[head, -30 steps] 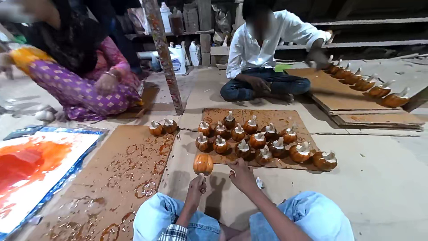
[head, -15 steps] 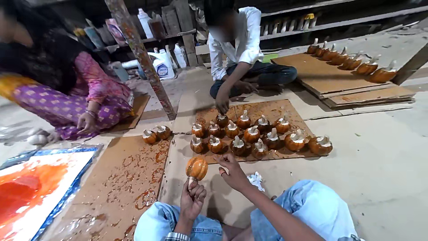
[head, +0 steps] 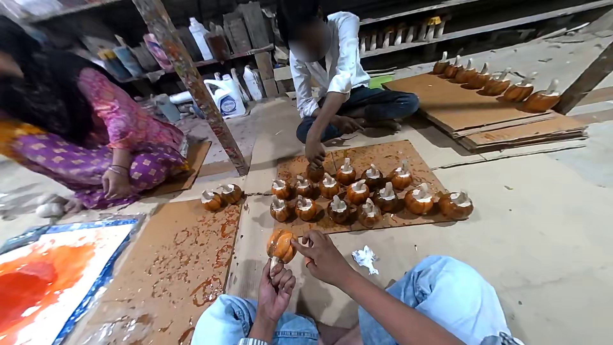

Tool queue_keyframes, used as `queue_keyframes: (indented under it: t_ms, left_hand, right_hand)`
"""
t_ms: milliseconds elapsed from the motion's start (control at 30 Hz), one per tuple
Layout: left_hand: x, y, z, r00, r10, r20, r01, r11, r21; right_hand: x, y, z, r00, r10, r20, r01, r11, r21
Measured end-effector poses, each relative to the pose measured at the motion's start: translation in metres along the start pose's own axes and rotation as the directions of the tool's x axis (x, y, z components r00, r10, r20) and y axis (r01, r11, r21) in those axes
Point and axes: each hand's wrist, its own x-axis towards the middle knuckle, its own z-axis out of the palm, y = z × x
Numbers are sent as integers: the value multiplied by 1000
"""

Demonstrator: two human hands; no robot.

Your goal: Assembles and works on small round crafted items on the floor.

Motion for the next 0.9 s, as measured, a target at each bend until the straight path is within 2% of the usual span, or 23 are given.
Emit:
queue_keyframes:
  t_ms: [167,267,333,367,433,467,533,567,600,633,667,700,733,767,800,900]
  left_hand:
    - [1,2,-2,999,29,-24,-30,999,-39]
    - [2,3,-4,997,66,-29,-68,994,-85]
    - [3,5,-5,996,84,-1,-84,993,-88]
    - [3,7,-4,995,95,-12,-95,995,-29]
    - [7,10,3,986,141,-94,-118,969,218]
    - [10,13,8,976,166,-138,-103,921,377]
    - [19,25,22,962,209,-174,-37,735,677]
    - [27,34,30,962,223,-157,0,576,817]
    - [36,46,38,965,234,-119,32,348,937]
    - [46,60,51,970,227,-82,72,53,996]
    - [58,71,70,977,207,-55,108,-254,961]
    - [70,80,93,984,168,-53,132,-505,853]
    - [82,86,122,990,121,-78,140,-672,727]
    - [96,88,148,991,85,-107,133,-779,613]
    - [112,90,168,990,62,-126,120,-842,526]
    - [161,91,206,991,-11,-136,31,-952,305]
  right_hand:
    - [0,-4,4,976,-207,61,216,951,-221]
    - [-3,-4,0,960,-263,97,278,939,-201]
    - [-5,-2,-4,980,-192,55,197,973,-118]
    - [-5,-1,-9,991,-122,48,125,989,-76]
    - [-4,4,-20,997,29,73,-27,999,-26]
    - [-3,7,-24,991,96,97,-96,995,-8]
    - [-2,10,-26,971,179,162,-181,983,-1]
    - [-1,10,-23,962,193,191,-195,981,-10]
    - [0,9,-19,957,193,218,-193,981,-18]
    - [1,8,-15,954,179,241,-179,984,-22]
    - [3,7,-10,953,157,260,-157,987,-22]
    - [4,5,-6,953,130,273,-130,991,-20]
    - [6,4,-2,951,110,289,-109,994,-17]
    - [8,4,2,948,94,305,-95,995,-13]
    - [11,3,5,944,86,319,-89,996,-6]
    - [17,3,9,936,67,346,-83,996,33]
